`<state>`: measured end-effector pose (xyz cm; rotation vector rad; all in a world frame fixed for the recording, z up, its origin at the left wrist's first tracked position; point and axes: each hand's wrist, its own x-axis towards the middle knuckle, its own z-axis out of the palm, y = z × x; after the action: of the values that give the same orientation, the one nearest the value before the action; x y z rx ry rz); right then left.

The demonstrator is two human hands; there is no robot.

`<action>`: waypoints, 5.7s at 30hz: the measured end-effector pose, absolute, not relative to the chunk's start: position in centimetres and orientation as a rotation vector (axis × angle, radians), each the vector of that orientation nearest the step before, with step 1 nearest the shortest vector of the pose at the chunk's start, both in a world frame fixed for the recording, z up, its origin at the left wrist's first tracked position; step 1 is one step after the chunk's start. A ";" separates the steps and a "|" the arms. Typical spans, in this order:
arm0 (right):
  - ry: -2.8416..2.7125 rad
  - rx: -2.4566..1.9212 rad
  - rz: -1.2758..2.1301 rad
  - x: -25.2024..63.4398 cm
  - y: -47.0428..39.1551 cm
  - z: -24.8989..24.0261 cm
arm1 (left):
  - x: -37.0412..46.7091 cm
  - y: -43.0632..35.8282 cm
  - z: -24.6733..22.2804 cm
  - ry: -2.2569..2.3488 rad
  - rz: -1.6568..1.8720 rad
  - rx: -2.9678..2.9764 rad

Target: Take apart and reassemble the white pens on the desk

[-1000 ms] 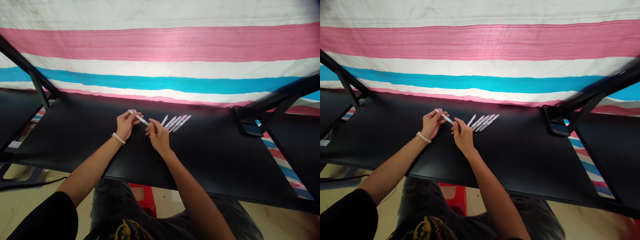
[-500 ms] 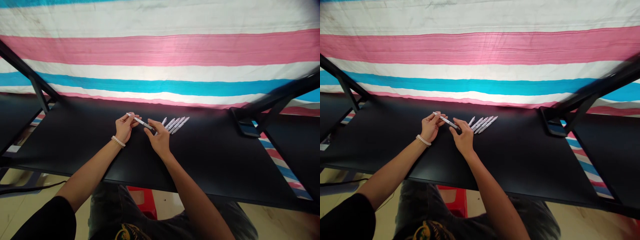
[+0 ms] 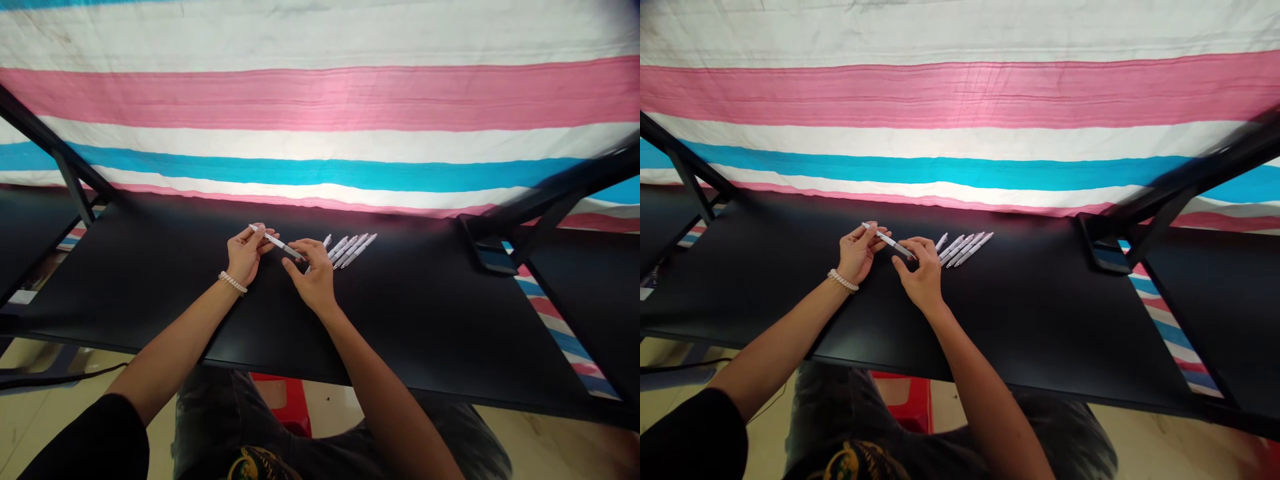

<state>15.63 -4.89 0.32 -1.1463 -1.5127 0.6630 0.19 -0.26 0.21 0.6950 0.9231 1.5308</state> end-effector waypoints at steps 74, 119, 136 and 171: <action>-1.564 -1.176 0.611 15.7 -5.1 0.0 | 0.3 -0.3 0.0 0.970 1.570 0.777; -1.627 -1.254 0.575 15.6 -5.4 0.6 | -2.1 -0.8 3.6 0.656 1.223 0.374; -1.481 -1.778 -0.140 21.5 -2.7 -0.3 | -0.1 -0.8 -0.6 1.065 1.103 1.562; -2.067 -1.505 0.265 19.8 -0.8 -1.1 | 1.4 -3.1 -1.3 1.127 0.565 2.636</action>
<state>19.80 -0.83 -1.10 -1.5054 -2.0668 0.2653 1.37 -3.13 -1.34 2.6356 1.1273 0.5654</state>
